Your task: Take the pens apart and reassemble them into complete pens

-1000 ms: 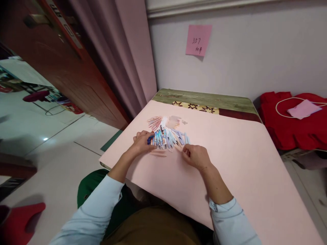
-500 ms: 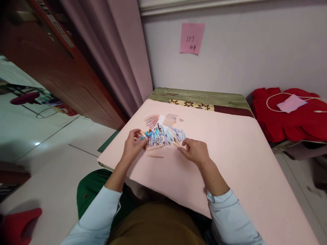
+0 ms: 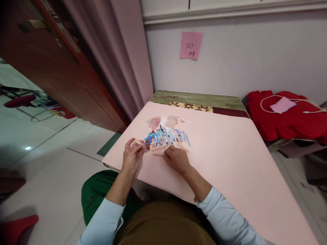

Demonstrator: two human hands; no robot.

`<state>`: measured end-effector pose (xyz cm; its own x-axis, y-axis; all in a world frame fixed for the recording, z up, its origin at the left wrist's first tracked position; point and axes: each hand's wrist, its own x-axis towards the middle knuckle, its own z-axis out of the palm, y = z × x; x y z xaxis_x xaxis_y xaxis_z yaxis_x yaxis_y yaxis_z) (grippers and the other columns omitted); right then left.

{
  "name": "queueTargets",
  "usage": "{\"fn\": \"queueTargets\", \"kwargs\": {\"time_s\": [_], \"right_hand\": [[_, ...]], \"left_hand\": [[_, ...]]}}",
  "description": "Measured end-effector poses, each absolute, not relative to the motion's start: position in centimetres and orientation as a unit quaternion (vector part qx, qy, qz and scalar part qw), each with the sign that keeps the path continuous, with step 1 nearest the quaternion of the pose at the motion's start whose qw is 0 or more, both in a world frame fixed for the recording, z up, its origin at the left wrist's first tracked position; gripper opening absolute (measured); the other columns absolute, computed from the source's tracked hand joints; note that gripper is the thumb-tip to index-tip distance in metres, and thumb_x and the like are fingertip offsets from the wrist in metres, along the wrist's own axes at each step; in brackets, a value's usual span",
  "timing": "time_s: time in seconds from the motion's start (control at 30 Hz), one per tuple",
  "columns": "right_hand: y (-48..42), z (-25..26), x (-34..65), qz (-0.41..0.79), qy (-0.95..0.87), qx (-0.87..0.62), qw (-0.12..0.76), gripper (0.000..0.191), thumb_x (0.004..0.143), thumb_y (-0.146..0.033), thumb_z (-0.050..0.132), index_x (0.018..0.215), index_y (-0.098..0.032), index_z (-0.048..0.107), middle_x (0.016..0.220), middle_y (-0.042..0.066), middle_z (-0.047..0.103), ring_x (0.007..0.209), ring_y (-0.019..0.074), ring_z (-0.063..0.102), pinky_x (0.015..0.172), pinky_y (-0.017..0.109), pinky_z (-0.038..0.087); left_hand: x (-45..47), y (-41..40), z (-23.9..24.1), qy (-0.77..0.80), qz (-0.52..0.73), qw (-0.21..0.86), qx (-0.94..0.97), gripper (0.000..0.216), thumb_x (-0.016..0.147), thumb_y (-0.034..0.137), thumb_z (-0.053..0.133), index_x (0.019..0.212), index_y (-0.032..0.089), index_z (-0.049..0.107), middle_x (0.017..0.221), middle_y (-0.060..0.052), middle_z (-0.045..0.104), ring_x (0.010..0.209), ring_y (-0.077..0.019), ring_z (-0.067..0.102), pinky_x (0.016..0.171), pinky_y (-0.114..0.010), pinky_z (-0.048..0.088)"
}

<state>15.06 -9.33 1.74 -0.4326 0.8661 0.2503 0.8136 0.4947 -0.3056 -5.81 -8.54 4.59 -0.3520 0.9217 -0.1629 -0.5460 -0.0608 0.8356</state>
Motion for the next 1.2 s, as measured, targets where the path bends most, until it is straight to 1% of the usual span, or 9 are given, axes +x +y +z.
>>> {"fn": "queueTargets", "kwargs": {"time_s": [0.17,0.3,0.43,0.5,0.6,0.77,0.93,1.07,1.2], "right_hand": [[-8.2,1.7,15.0,0.004,-0.825,-0.518,0.227,0.026,0.100,-0.034,0.044,0.104,-0.023,0.068,0.098,0.005,0.068,0.085,0.0156,0.061,0.069,0.025,0.037],[-6.5,1.9,14.0,-0.016,-0.841,-0.505,0.191,0.027,0.100,-0.031,0.044,0.116,-0.024,0.065,0.101,0.007,0.067,0.082,0.0167,0.060,0.069,0.028,0.035],[-5.7,2.6,13.4,-0.003,-0.870,-0.475,0.131,0.025,0.098,-0.026,0.043,0.105,-0.021,0.067,0.099,0.008,0.065,0.082,0.0179,0.058,0.070,0.029,0.033],[-5.6,3.0,13.3,-0.001,-0.871,-0.476,0.121,0.021,0.094,-0.025,0.047,0.100,-0.019,0.066,0.098,0.009,0.064,0.083,0.0192,0.057,0.071,0.030,0.033],[-5.6,3.5,13.8,-0.005,-0.863,-0.490,0.120,0.020,0.090,-0.027,0.050,0.096,-0.017,0.066,0.095,0.010,0.063,0.081,0.0199,0.057,0.070,0.030,0.033],[-4.1,4.3,15.4,-0.012,-0.749,-0.645,0.152,0.027,0.093,-0.033,0.044,0.099,-0.019,0.066,0.099,0.009,0.063,0.076,0.0176,0.059,0.062,0.028,0.032],[-1.8,5.0,16.2,0.058,-0.692,-0.710,0.115,0.026,0.091,-0.035,0.048,0.099,-0.020,0.068,0.101,0.008,0.063,0.078,0.0175,0.061,0.062,0.026,0.034],[-2.3,5.1,16.6,0.067,-0.680,-0.706,0.185,0.032,0.092,-0.043,0.051,0.111,-0.023,0.067,0.107,0.007,0.064,0.085,0.0183,0.062,0.065,0.026,0.039],[-4.8,4.7,16.6,0.088,-0.698,-0.659,0.266,0.022,0.093,-0.034,0.050,0.099,-0.025,0.069,0.100,0.003,0.066,0.086,0.0159,0.062,0.069,0.025,0.041]], "left_hand": [[-6.5,-8.0,3.9,0.441,0.696,0.528,0.205,0.053,0.062,0.021,0.079,0.103,0.021,0.044,0.074,-0.002,0.069,0.053,-0.0108,0.059,0.052,-0.021,0.044],[-6.9,-7.8,3.6,0.450,0.689,0.522,0.225,0.054,0.065,0.026,0.080,0.105,0.021,0.045,0.078,-0.002,0.070,0.053,-0.0094,0.058,0.053,-0.021,0.043],[-6.8,-8.0,3.3,0.449,0.662,0.540,0.262,0.039,0.071,0.032,0.077,0.098,0.017,0.052,0.085,-0.003,0.069,0.058,-0.0081,0.058,0.058,-0.023,0.045],[-6.6,-8.1,3.0,0.466,0.649,0.534,0.277,0.034,0.072,0.035,0.075,0.090,0.016,0.054,0.083,-0.003,0.068,0.058,-0.0083,0.059,0.058,-0.023,0.046],[-6.1,-7.9,2.5,0.510,0.636,0.504,0.284,0.034,0.072,0.037,0.075,0.087,0.015,0.055,0.075,-0.001,0.066,0.057,-0.0094,0.059,0.057,-0.023,0.045],[-5.0,-6.7,2.1,0.536,0.620,0.490,0.297,0.032,0.074,0.038,0.072,0.091,0.016,0.055,0.070,0.000,0.065,0.056,-0.0108,0.060,0.056,-0.024,0.046],[-4.8,-6.0,1.9,0.524,0.617,0.506,0.298,0.032,0.075,0.037,0.072,0.090,0.015,0.055,0.071,-0.001,0.066,0.057,-0.0110,0.060,0.058,-0.025,0.048],[-5.3,-6.5,1.9,0.483,0.635,0.537,0.274,0.032,0.074,0.037,0.074,0.087,0.014,0.056,0.077,-0.002,0.066,0.062,-0.0122,0.063,0.062,-0.026,0.050],[-5.7,-7.2,1.9,0.439,0.658,0.556,0.257,0.032,0.075,0.038,0.074,0.089,0.014,0.059,0.082,-0.003,0.068,0.064,-0.0114,0.063,0.063,-0.026,0.050]]}}
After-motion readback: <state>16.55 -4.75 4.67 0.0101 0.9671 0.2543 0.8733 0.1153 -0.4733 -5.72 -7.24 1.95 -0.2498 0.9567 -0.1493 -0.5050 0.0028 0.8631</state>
